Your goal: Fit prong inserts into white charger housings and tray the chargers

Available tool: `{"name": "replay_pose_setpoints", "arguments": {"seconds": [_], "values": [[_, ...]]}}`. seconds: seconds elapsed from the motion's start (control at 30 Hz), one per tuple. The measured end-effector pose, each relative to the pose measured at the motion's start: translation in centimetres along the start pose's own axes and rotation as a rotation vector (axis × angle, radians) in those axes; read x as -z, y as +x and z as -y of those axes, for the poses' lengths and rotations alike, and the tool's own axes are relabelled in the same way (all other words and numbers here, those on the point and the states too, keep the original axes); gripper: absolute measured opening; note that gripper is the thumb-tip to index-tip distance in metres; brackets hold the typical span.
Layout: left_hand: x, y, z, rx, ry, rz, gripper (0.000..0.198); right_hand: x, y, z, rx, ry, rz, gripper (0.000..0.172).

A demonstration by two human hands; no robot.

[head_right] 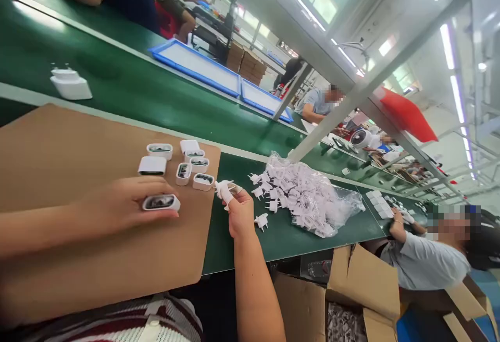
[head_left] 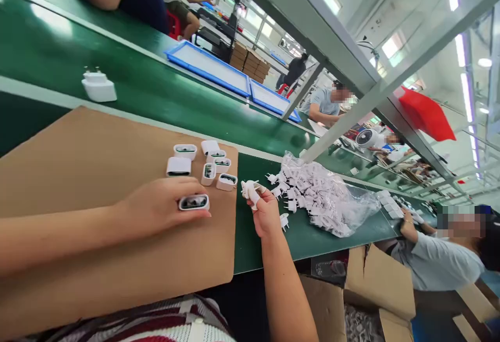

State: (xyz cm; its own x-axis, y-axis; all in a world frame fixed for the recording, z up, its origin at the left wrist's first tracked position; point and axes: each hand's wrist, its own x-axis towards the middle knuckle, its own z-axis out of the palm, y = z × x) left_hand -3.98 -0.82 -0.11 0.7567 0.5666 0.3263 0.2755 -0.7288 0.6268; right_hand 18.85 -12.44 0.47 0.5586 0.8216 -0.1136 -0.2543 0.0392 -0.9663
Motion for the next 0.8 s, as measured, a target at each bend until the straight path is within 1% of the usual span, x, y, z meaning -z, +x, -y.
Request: {"name": "replay_pose_setpoints", "arguments": {"seconds": [0.07, 0.1, 0.2, 0.27, 0.33, 0.4, 0.47, 0.53, 0.63, 0.7, 0.8], "values": [[-1.6, -1.3, -0.2, 0.037, -0.035, 0.019, 0.045, -0.7, -0.9, 0.0, 0.047, -0.141, 0.049, 0.037], [-2.0, -1.6, 0.0, 0.060, -0.063, 0.026, 0.047, -1.1, -1.5, 0.1, 0.089, -0.221, 0.075, 0.035], [-2.0, -1.6, 0.5, 0.135, -0.191, 0.066, 0.058, -2.4, -3.3, 0.1, 0.293, -0.454, 0.143, 0.022], [-1.6, -1.8, 0.8, 0.149, -0.266, 0.088, 0.052, -3.2, -4.1, -0.1, 0.480, -0.615, 0.193, 0.016], [-1.4, -2.0, 0.9, 0.133, -0.303, 0.083, 0.046, -3.8, -4.4, -0.5, 0.657, -0.782, 0.248, 0.021], [-1.4, -2.2, 0.9, 0.111, -0.313, 0.073, 0.044, -4.3, -4.3, -0.9, 0.783, -0.914, 0.288, 0.029], [-1.4, -2.3, 0.9, 0.097, -0.321, 0.073, 0.041, -4.5, -4.1, -1.2, 0.838, -0.996, 0.315, 0.033], [-1.5, -2.2, 0.9, 0.091, -0.336, 0.070, 0.040, -4.7, -4.0, -1.1, 0.862, -1.069, 0.340, 0.035], [-1.7, -2.1, 1.1, 0.098, -0.360, 0.058, 0.038, -4.8, -4.0, -0.5, 0.895, -1.201, 0.369, 0.037], [-1.8, -2.1, 1.3, 0.130, -0.378, 0.063, 0.038, -4.8, -3.7, 0.0, 0.896, -1.260, 0.392, 0.037], [-1.7, -1.9, 1.3, 0.200, -0.411, 0.093, 0.039, -4.6, -2.9, 0.5, 0.867, -1.316, 0.439, 0.029]]}}
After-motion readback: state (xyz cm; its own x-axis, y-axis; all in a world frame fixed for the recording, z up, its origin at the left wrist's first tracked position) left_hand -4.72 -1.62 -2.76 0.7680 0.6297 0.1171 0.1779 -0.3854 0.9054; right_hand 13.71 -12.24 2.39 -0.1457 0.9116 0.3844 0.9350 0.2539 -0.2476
